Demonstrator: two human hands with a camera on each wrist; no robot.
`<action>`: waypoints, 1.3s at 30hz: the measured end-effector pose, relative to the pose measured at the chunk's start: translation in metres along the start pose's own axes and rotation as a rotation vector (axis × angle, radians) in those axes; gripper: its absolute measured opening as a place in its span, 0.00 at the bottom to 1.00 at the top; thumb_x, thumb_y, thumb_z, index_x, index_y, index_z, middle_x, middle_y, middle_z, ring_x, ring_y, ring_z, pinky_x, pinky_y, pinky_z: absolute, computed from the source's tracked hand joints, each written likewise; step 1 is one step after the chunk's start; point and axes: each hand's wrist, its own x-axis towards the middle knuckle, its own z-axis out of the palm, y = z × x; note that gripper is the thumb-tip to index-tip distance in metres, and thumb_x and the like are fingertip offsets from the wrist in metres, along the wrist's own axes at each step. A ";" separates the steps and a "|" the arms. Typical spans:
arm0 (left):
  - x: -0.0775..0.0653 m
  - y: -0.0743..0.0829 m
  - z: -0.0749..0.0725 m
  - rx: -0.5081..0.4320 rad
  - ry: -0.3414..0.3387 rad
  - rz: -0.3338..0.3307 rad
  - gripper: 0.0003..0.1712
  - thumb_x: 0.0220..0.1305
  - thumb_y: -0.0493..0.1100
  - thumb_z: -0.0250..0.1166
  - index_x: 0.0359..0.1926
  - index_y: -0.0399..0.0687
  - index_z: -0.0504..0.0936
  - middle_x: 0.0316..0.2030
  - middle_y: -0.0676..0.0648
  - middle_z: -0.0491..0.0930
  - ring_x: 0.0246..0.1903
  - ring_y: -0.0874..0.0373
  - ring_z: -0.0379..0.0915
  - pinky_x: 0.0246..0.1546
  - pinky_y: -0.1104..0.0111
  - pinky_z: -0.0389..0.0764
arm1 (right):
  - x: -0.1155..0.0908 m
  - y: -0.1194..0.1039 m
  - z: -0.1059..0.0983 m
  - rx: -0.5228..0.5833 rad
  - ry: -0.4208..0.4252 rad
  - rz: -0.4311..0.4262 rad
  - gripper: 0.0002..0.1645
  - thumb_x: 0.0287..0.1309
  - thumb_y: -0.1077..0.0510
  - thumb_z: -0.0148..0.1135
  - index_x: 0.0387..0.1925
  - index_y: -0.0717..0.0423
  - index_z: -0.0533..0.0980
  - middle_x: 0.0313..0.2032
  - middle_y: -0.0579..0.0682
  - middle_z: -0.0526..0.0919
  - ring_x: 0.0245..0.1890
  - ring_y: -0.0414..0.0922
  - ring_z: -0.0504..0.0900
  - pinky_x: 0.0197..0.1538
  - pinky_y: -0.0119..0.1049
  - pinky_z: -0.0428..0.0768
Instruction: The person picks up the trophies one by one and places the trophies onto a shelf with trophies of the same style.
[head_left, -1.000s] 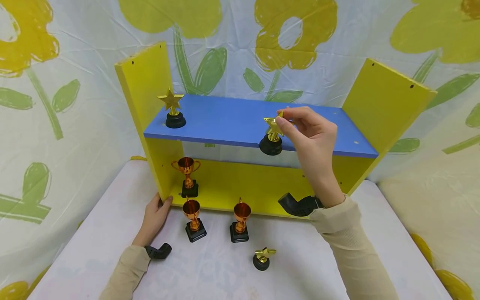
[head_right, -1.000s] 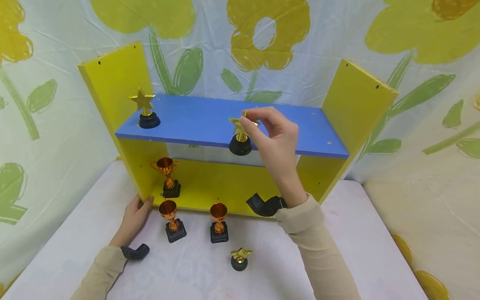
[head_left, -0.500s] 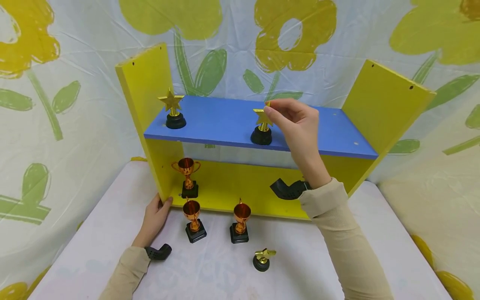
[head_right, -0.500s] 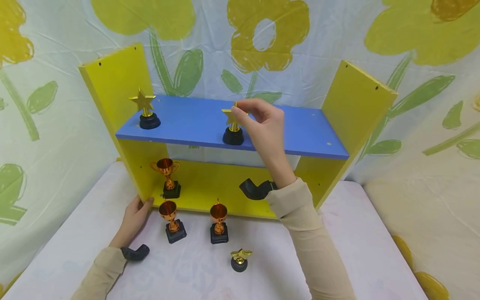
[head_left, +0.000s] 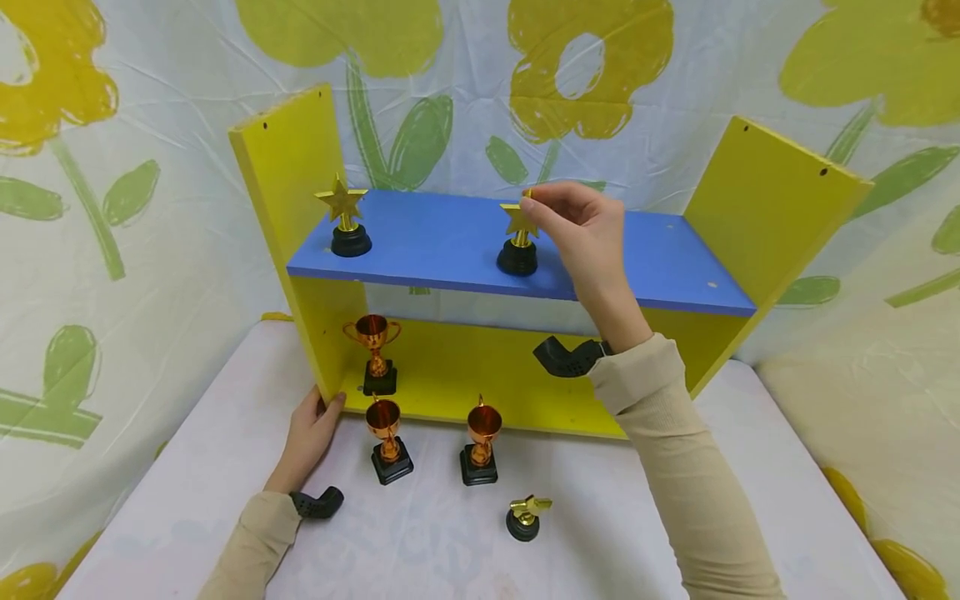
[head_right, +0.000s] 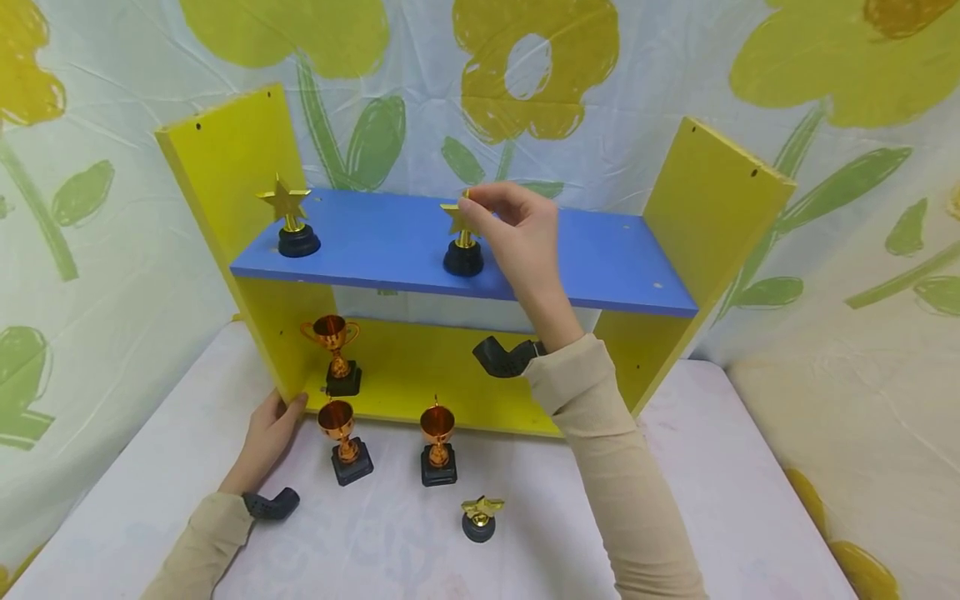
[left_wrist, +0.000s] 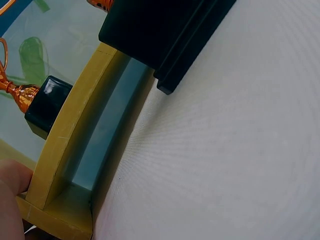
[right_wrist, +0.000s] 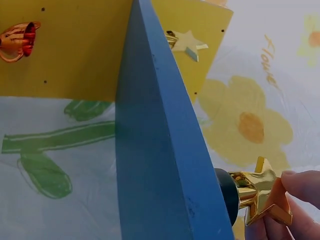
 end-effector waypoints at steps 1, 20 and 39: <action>0.000 0.000 0.000 -0.002 -0.002 0.002 0.33 0.76 0.54 0.52 0.71 0.39 0.62 0.68 0.35 0.66 0.67 0.42 0.61 0.67 0.48 0.62 | 0.001 0.001 0.000 -0.002 0.004 0.007 0.08 0.57 0.62 0.71 0.38 0.62 0.86 0.37 0.48 0.87 0.35 0.45 0.81 0.41 0.36 0.77; 0.001 -0.001 -0.001 -0.003 -0.003 0.013 0.33 0.76 0.55 0.52 0.72 0.41 0.62 0.68 0.36 0.66 0.67 0.41 0.61 0.67 0.47 0.62 | 0.007 0.010 -0.002 -0.008 0.013 0.005 0.06 0.56 0.63 0.71 0.37 0.60 0.86 0.36 0.48 0.87 0.34 0.44 0.81 0.39 0.35 0.76; 0.002 -0.003 0.000 -0.003 -0.005 0.018 0.33 0.76 0.55 0.52 0.72 0.39 0.61 0.68 0.35 0.65 0.67 0.41 0.61 0.67 0.46 0.62 | -0.002 0.005 -0.008 -0.016 -0.027 0.068 0.20 0.61 0.59 0.68 0.55 0.56 0.79 0.50 0.52 0.84 0.51 0.47 0.78 0.55 0.37 0.76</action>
